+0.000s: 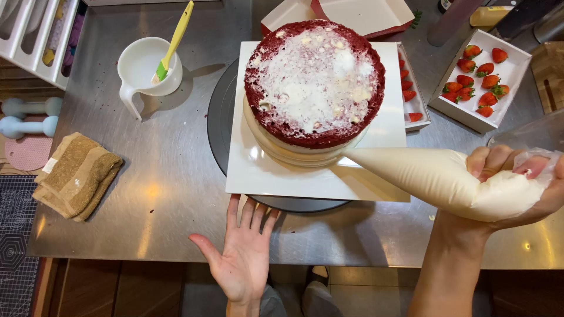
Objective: Piping whipped cream onto a red velvet cake and then transferring additional cream from a bowl to a piping bag.
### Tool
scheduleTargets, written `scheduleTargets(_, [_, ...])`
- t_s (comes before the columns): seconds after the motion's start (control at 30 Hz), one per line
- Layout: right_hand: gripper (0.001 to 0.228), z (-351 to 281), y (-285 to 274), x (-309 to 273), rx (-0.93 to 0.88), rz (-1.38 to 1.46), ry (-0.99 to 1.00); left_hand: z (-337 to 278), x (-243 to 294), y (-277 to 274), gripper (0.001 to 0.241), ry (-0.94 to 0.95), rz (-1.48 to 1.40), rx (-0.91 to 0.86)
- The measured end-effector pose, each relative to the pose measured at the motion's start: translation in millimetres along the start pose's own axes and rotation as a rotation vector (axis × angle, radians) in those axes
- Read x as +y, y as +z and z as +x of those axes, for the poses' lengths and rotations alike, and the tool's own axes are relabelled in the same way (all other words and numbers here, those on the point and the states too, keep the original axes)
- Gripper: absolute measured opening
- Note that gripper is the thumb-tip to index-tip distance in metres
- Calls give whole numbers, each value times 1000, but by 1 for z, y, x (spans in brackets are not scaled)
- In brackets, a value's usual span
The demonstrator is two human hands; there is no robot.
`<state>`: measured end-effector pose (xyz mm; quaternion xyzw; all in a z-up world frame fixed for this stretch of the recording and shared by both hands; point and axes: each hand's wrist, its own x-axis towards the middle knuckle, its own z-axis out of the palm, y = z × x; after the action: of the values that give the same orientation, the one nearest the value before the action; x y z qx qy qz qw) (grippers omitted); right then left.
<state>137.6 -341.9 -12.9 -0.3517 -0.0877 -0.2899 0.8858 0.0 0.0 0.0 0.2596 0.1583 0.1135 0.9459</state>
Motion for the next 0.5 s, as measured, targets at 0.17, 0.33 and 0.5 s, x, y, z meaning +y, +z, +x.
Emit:
scheduleTargets(0.17, [39, -2, 8, -3, 53, 13, 2, -2, 0, 0, 117, -8, -9, -17])
scheduleTargets(0.33, [32, -5, 18, -5, 68, 4, -3, -3, 0, 0, 117, -10, 39, -4])
scheduleTargets(0.5, [31, -4, 27, -10, 119, 20, 23, -5, -2, 3, 117, -12, -3, -21])
